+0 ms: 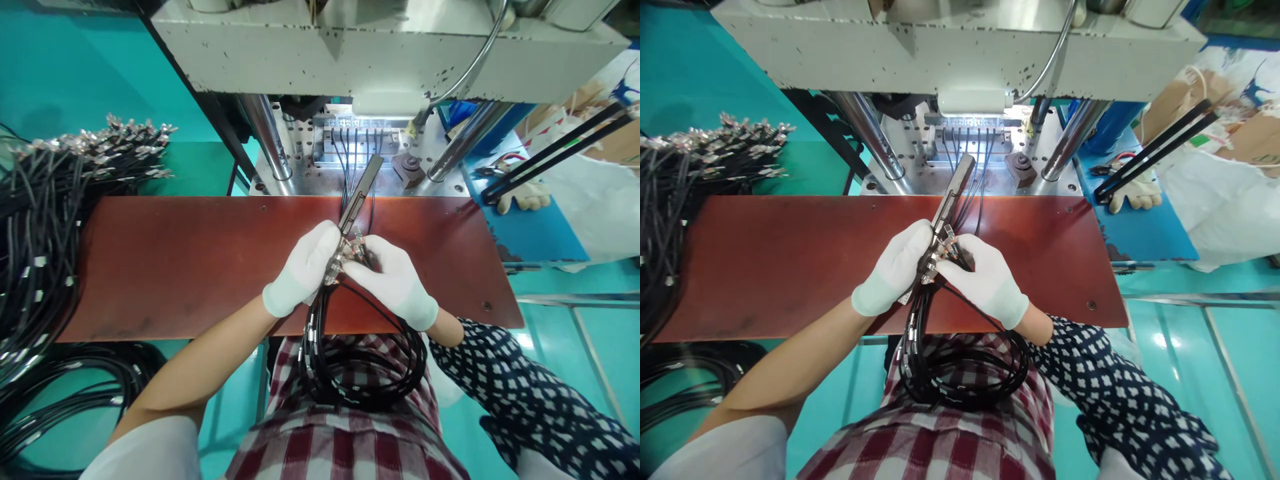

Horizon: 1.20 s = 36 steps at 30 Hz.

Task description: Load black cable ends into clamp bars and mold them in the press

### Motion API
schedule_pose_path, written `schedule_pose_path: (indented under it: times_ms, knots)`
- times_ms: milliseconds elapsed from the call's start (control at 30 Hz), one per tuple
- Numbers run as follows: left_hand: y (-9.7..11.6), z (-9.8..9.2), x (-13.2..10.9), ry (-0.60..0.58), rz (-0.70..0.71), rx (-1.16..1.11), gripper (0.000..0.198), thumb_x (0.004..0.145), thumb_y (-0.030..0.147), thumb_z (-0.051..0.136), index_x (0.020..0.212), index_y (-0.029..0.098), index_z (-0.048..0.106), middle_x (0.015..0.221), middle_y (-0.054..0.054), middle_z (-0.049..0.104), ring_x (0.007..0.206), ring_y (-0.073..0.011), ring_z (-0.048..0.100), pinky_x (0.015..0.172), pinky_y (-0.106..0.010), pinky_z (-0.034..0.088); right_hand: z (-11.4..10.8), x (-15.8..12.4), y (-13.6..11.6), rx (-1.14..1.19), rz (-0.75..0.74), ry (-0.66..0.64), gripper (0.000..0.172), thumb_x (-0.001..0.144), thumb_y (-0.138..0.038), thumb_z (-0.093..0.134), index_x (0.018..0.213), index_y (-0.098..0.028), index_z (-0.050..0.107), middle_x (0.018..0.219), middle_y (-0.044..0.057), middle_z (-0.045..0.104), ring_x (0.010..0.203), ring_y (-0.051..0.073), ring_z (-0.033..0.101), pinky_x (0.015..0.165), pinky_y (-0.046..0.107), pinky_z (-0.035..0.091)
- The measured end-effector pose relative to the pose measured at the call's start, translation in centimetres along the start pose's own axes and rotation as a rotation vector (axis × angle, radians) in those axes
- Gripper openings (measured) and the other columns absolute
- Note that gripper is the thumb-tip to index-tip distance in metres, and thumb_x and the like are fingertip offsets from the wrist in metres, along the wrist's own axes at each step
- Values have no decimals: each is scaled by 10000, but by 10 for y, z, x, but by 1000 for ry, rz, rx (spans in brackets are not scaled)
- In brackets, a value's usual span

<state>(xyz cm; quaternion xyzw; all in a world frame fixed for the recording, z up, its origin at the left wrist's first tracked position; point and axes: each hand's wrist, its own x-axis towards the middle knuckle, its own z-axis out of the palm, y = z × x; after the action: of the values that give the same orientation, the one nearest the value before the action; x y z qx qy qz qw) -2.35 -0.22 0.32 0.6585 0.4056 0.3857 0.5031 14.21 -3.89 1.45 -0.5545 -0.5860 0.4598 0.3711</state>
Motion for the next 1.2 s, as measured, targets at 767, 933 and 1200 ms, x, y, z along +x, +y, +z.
schedule_pose_path:
  times_ms: [767, 933, 1200]
  knots:
    - [-1, -1, -1, -192, -214, -297, 434, 958, 587, 408, 803, 188, 481, 624, 9, 524, 463, -88, 437, 412, -221, 367, -11, 14, -6, 255, 167, -107, 180, 798, -265, 648, 680, -160, 562, 572, -22, 590, 504, 83, 516, 509, 212, 420]
    - [-4, -3, 1, -190, -61, -91, 434, 992, 539, 350, 770, 184, 466, 705, -7, 525, 589, -113, 451, 551, -260, 400, -13, 16, -10, 245, 212, -173, 218, 805, -229, 631, 617, -156, 550, 539, -20, 576, 490, 79, 511, 505, 205, 401]
    - [-8, -2, 2, -162, 53, 160, 384, 1006, 488, 360, 761, 197, 411, 687, 22, 444, 635, -119, 410, 630, -269, 365, -16, 10, 0, 207, 116, -206, 186, 827, -297, 652, 716, -150, 621, 640, -7, 615, 581, 99, 536, 606, 236, 462]
